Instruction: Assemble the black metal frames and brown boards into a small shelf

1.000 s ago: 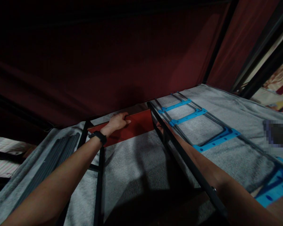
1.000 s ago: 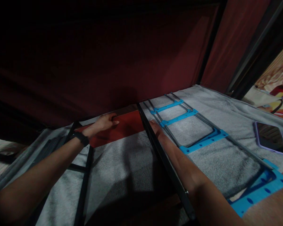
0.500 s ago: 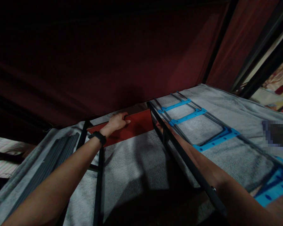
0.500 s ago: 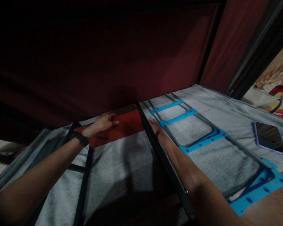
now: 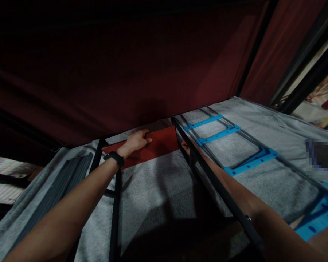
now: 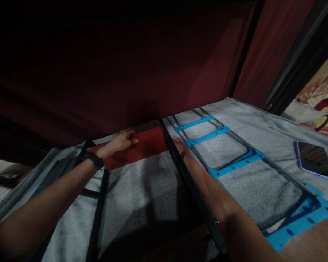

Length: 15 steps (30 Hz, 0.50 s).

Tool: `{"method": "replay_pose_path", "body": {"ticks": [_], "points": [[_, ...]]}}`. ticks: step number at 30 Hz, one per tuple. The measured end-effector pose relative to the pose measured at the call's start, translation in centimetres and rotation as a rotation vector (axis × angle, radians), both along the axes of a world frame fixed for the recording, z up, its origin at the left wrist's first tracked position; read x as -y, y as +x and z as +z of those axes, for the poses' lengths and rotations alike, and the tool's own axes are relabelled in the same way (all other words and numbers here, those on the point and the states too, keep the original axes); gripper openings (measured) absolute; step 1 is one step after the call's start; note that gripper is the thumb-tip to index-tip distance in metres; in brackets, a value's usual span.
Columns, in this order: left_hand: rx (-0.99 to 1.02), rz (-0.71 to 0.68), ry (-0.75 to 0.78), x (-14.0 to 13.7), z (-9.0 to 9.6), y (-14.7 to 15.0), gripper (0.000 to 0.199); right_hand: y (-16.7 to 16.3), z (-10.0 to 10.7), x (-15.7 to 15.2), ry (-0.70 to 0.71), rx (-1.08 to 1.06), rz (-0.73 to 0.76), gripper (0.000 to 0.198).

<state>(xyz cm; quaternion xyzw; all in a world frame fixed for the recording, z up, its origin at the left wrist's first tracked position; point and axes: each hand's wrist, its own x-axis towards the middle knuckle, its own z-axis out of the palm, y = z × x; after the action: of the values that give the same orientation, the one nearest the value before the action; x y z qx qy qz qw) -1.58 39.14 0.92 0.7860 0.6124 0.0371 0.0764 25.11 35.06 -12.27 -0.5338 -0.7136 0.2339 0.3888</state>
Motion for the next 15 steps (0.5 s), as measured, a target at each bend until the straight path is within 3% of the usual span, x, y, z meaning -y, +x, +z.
{"method": "replay_pose_path", "body": {"ticks": [15], "points": [[0.047, -0.078, 0.050, 0.71, 0.14, -0.35, 0.044, 0.34, -0.84, -0.72, -0.012, -0.145, -0.025, 0.013]]}}
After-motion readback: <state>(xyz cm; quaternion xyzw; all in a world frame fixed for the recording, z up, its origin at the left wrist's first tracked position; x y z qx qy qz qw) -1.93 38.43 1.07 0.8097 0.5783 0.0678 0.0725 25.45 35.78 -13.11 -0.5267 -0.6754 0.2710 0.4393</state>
